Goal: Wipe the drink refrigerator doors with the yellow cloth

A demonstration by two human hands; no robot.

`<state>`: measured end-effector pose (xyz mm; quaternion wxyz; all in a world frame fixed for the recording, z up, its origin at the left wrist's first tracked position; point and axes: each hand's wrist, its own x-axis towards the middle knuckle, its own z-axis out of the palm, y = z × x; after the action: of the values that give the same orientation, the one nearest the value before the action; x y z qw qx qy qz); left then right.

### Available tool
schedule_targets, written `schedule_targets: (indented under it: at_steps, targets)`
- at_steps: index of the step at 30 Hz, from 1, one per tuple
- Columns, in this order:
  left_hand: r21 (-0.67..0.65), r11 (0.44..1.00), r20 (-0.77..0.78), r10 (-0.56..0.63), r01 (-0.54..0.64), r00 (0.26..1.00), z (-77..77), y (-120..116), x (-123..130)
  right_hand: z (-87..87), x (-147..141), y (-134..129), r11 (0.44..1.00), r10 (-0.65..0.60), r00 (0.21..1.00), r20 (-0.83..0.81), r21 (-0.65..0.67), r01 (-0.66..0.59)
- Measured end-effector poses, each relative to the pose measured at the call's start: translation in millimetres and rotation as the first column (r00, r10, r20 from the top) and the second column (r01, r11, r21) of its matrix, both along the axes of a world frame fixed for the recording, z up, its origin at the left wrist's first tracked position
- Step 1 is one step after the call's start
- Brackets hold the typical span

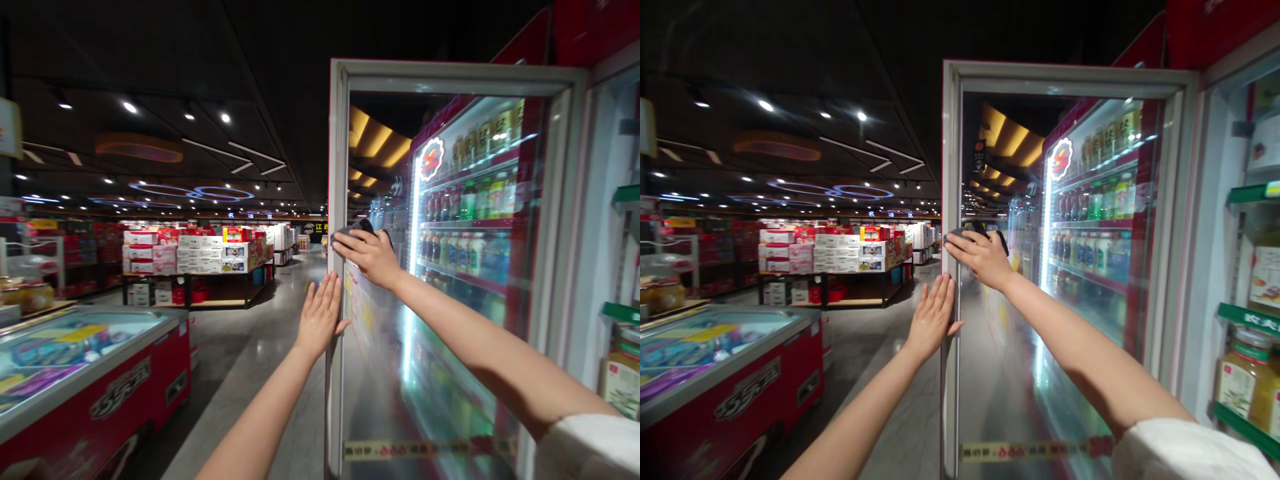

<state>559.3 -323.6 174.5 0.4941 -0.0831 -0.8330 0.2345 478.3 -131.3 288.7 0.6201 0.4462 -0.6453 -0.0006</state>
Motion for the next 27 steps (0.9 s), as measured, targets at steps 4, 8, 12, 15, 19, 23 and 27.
schedule_targets:
  at_steps: [4,8,12,15,19,23,27]
  targets:
    - [0.036,0.999,0.015,0.012,-0.012,1.0,-0.4,2,-1,-29.3,-7,11,0.992,0.034,0.999,-0.01,0.119,-0.033]
    - [0.041,0.999,0.03,0.014,-0.015,0.999,-0.5,2,-2,-14.3,-10,15,0.994,0.001,0.998,0.055,-0.112,0.006]
    - [0.065,0.998,0.025,0.01,-0.011,1.0,-2.8,4,-3,-21.6,-6,4,0.951,-0.01,0.995,0.104,-0.305,0.042]
    - [0.083,0.997,0.019,-0.012,0.01,1.0,-3.6,6,-1,-63.2,-6,5,0.984,-0.023,0.999,0.05,-0.174,0.031]
    - [0.077,0.997,0.028,-0.018,0.016,0.999,-3.2,9,2,-93.9,-12,19,0.999,-0.012,1.0,-0.004,0.033,0.013]
    - [0.063,0.998,0.025,-0.006,0.005,1.0,-8.2,13,-2,-67.1,-11,11,0.989,-0.054,0.992,0.116,-0.128,0.069]
    - [0.038,0.999,0.029,0.011,-0.012,1.0,-16.0,18,-7,-77.0,-4,-4,0.968,-0.059,0.983,0.174,-0.23,0.099]
